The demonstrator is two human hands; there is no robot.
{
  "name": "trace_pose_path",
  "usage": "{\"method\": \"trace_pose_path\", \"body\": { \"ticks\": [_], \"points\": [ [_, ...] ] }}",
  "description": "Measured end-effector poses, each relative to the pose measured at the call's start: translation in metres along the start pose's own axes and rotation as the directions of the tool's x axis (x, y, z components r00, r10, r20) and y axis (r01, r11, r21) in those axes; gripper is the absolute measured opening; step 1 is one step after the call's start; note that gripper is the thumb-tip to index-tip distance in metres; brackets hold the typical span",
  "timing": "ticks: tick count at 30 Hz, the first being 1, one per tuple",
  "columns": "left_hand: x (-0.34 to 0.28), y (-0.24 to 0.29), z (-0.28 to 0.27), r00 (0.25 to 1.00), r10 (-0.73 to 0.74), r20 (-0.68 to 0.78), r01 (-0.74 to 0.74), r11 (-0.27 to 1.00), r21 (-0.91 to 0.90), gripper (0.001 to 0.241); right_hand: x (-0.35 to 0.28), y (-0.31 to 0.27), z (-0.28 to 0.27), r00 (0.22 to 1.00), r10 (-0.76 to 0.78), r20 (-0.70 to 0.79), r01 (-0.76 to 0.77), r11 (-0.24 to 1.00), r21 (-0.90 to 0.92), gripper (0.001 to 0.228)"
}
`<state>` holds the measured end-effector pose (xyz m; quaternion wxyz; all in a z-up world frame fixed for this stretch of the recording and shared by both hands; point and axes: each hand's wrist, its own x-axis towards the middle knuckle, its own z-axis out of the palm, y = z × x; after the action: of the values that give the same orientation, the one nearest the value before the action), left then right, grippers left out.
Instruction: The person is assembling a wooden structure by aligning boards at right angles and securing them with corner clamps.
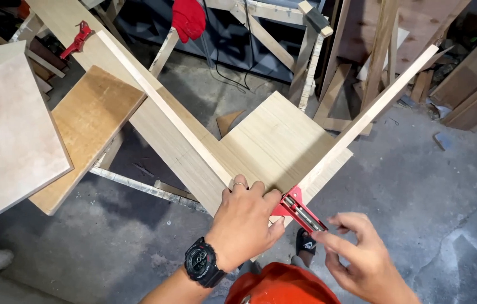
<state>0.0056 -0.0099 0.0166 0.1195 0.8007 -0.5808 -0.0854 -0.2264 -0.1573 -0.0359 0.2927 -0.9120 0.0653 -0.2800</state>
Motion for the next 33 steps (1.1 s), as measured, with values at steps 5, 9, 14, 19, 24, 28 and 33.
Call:
{"method": "trace_pose_path", "body": {
  "ticks": [5,9,14,19,24,28,33],
  "points": [
    [0.001,0.0,0.0,1.0,0.001,0.003,-0.001,1.0,0.028,0.034,0.003,0.008,0.023,0.972,-0.209,-0.106,0.181,0.957,-0.225,0.022],
    [0.001,0.0,-0.001,1.0,0.0,0.002,0.0,1.0,-0.002,0.033,0.018,-0.007,0.015,0.974,0.012,-0.228,-0.003,0.999,0.042,0.027],
    [0.0,-0.001,0.003,1.0,-0.004,0.013,0.003,1.0,0.011,0.036,0.002,0.037,0.035,0.571,0.787,0.233,-0.607,0.215,0.765,0.04],
    [0.001,0.0,0.002,1.0,-0.008,0.02,0.008,1.0,0.001,0.035,0.002,0.032,0.024,0.676,0.729,0.109,-0.655,0.526,0.542,0.041],
    [0.002,-0.001,0.005,1.0,-0.015,0.004,0.014,1.0,0.024,0.035,0.054,0.0,-0.021,0.964,0.232,-0.134,-0.218,0.97,0.106,0.036],
    [0.003,-0.001,0.009,0.999,0.0,-0.04,0.002,0.999,0.045,0.041,0.104,0.005,-0.016,0.961,-0.101,0.257,0.096,0.995,0.031,0.037],
    [0.0,0.0,0.01,0.993,-0.049,-0.104,0.047,0.999,-0.019,0.054,0.133,0.019,-0.008,0.86,-0.159,0.485,0.114,0.986,0.121,0.04]
  ]
}}
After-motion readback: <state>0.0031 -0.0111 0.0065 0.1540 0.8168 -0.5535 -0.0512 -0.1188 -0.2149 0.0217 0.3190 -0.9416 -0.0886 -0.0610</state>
